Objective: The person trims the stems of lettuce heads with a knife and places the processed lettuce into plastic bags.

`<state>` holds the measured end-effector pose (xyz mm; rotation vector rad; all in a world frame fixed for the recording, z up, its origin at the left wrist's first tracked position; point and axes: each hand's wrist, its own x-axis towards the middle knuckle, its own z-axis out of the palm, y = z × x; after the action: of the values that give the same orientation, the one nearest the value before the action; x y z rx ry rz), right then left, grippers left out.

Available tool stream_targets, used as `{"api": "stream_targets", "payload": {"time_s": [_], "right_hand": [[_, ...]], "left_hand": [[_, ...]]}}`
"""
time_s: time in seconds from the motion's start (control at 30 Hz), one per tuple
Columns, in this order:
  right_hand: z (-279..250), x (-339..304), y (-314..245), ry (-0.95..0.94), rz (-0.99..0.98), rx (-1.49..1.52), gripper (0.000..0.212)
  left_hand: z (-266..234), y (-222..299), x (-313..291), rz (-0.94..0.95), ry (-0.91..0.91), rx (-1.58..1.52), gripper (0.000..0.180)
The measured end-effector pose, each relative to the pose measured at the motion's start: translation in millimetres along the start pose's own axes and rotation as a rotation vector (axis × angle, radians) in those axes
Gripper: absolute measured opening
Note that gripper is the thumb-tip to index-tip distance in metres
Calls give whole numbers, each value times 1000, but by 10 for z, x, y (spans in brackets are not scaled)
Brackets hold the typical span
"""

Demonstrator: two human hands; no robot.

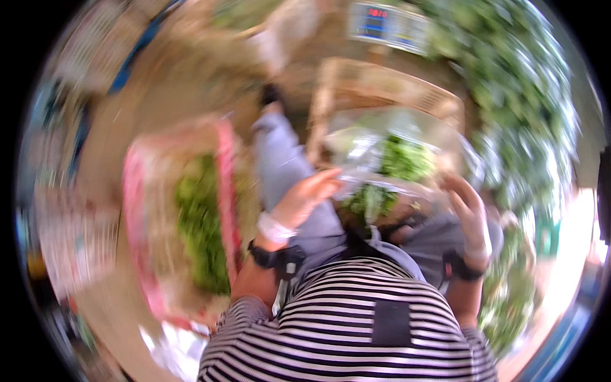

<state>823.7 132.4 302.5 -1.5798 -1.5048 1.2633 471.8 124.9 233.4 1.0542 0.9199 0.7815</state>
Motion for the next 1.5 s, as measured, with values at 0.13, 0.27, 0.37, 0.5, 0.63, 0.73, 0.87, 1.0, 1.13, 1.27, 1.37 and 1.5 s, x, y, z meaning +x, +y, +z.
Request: {"api": "stream_targets", "payload": {"time_s": [0.13, 0.27, 0.37, 0.5, 0.63, 0.73, 0.87, 1.0, 1.13, 1.27, 1.37, 1.5], "right_hand": [[194, -300, 259, 196, 47, 57, 20], [389, -108, 405, -118, -368, 92, 40], [615, -9, 285, 19, -320, -19, 38], [810, 253, -40, 93, -252, 39, 40], [855, 186, -197, 74, -222, -153, 42], [952, 155, -237, -11, -235, -301, 39], [943, 270, -241, -110, -203, -384, 31], [1172, 274, -442, -191, -186, -483, 27], [1223, 255, -475, -180, -158, -484, 34], [1209, 238, -463, -117, -70, -468, 43], [1272, 236, -490, -128, -57, -504, 46], [1297, 334, -460, -167, -69, -478, 43]], "left_hand": [[-192, 199, -803, 14, 168, -37, 52], [-1217, -412, -2088, 127, 869, 468, 32], [-1834, -1103, -3049, -341, 1408, 423, 37], [-2529, -2678, -4780, -645, 1701, 12, 37], [-2330, -3278, -4467, -848, 1637, -75, 37], [-1913, -3100, -3751, -782, 1501, -116, 39], [-1745, -2341, -2751, -533, 970, 264, 30], [-1885, -2163, -1912, -374, 683, 661, 31], [-2016, -1826, -1127, -128, 765, 1305, 64], [-2341, -1655, -528, -139, 665, 1447, 85], [-2761, -2011, -86, -451, 168, 1486, 94], [-3214, -2918, 129, -430, 213, 1624, 97]]}}
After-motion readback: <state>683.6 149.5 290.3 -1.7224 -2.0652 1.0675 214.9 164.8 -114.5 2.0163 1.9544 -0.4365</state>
